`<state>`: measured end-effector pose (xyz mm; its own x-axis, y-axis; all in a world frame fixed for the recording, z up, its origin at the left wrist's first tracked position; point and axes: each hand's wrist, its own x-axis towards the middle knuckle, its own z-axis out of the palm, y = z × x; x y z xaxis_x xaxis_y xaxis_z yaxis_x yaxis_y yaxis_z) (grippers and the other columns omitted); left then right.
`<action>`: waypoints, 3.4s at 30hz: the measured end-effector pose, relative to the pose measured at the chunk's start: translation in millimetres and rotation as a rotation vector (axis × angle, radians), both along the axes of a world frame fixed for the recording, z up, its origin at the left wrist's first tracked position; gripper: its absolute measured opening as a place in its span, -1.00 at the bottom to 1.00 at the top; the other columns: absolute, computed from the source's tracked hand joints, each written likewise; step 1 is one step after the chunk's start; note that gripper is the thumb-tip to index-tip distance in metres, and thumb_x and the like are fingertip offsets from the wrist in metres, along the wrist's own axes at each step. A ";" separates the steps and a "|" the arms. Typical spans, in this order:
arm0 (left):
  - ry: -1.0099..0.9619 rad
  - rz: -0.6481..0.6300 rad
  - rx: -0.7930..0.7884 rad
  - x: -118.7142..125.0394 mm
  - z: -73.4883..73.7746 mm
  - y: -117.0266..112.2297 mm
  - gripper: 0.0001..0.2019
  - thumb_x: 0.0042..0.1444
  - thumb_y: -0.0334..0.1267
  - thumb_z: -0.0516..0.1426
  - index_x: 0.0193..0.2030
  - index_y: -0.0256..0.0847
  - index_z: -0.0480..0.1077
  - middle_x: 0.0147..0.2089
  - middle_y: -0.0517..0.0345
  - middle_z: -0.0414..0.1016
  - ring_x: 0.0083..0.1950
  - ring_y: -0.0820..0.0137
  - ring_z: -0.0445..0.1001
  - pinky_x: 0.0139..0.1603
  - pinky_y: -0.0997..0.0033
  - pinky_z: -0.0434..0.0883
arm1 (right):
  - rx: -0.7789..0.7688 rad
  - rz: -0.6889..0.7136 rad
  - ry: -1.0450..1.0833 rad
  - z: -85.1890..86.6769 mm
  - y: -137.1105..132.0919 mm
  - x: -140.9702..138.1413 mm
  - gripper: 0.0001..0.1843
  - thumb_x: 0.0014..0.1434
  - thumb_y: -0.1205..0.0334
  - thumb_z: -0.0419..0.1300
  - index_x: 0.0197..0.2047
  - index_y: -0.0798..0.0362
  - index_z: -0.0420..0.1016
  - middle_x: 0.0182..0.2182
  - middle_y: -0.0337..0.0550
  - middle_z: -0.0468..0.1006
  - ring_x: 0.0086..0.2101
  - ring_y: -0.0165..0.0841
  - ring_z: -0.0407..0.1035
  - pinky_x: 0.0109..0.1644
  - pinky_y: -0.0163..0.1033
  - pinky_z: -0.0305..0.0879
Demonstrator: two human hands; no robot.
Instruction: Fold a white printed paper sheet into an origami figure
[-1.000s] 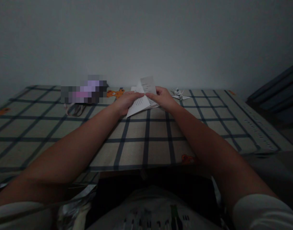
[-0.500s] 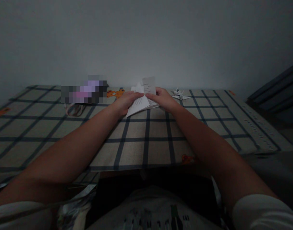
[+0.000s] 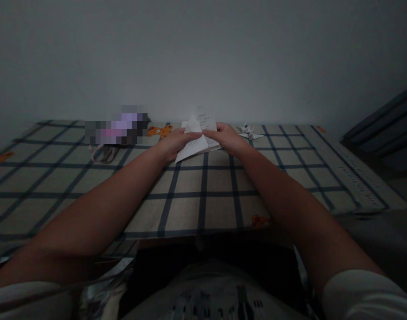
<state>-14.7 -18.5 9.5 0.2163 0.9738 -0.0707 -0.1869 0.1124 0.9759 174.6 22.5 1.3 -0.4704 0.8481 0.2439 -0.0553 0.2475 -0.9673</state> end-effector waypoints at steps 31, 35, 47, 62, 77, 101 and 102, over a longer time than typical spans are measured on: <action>0.005 0.054 0.031 0.0 0.0 0.8 -0.69 -0.02 -0.39 0.31 -0.08 -0.32 0.53 -0.16 -0.03 0.66 -0.29 0.35 0.63 -0.03 0.29 0.57 | -0.020 -0.024 -0.035 5.0 -4.1 -0.2 -0.70 0.03 0.08 0.38 -0.21 0.08 0.59 -0.22 -0.11 0.66 -0.29 -0.33 0.51 -0.20 -0.23 0.47; 0.021 0.042 0.043 -0.8 -0.4 0.2 -0.60 -0.04 -0.35 0.34 -0.01 -0.35 0.51 -0.07 -0.14 0.64 -0.18 0.25 0.64 0.10 0.14 0.51 | -0.092 0.019 -0.002 5.1 -5.4 -0.9 -0.73 0.04 0.12 0.38 -0.21 0.07 0.59 -0.23 -0.13 0.66 -0.31 -0.35 0.52 -0.23 -0.26 0.47; 0.014 -0.006 0.065 -6.0 -5.6 3.4 -0.65 -0.03 -0.35 0.34 -0.06 -0.35 0.53 -0.08 -0.15 0.64 -0.13 0.18 0.64 0.13 0.09 0.49 | -0.157 0.020 0.078 4.4 -5.4 -2.4 -0.79 0.03 0.22 0.36 -0.25 0.13 0.58 -0.33 -0.15 0.66 -0.40 -0.41 0.49 -0.29 -0.31 0.43; 0.020 0.050 0.036 -0.6 -2.7 1.1 -0.70 -0.02 -0.37 0.30 -0.10 -0.36 0.53 -0.15 -0.11 0.65 -0.24 0.27 0.64 0.06 0.15 0.53 | -0.014 0.005 -0.006 2.0 -0.3 1.8 -0.67 0.01 0.11 0.40 -0.18 0.10 0.61 -0.18 -0.10 0.67 -0.25 -0.33 0.53 -0.07 -0.20 0.44; 0.072 0.115 0.049 1.1 1.7 -0.6 -0.67 -0.06 -0.40 0.32 -0.09 -0.33 0.53 -0.14 -0.08 0.65 -0.15 0.21 0.64 0.06 0.18 0.54 | -0.001 -0.011 -0.108 -0.3 2.2 4.2 -0.69 0.03 0.10 0.37 -0.18 0.10 0.60 -0.22 -0.11 0.66 -0.33 -0.41 0.47 -0.34 -0.36 0.39; -0.009 0.070 0.035 -1.3 -0.1 3.1 -0.66 -0.02 -0.40 0.29 -0.05 -0.37 0.51 -0.08 -0.14 0.64 -0.22 0.29 0.64 -0.02 0.28 0.57 | 0.001 -0.001 -0.106 3.8 -1.9 3.1 -0.70 0.05 0.11 0.35 -0.19 0.12 0.60 -0.24 -0.11 0.65 -0.38 -0.44 0.43 -0.36 -0.37 0.33; 0.002 0.066 0.031 -2.1 -0.2 3.6 -0.66 -0.03 -0.40 0.30 -0.05 -0.37 0.51 -0.07 -0.14 0.64 -0.21 0.27 0.64 -0.01 0.26 0.57 | -0.008 0.000 -0.106 4.3 -2.3 3.2 -0.71 0.05 0.12 0.35 -0.19 0.12 0.60 -0.25 -0.12 0.65 -0.38 -0.44 0.43 -0.36 -0.37 0.34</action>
<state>-16.8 -14.9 9.3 0.1516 0.9876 -0.0405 -0.1905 0.0694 0.9792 177.9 20.2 5.6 -0.4930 0.8499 0.1860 0.0477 0.2399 -0.9696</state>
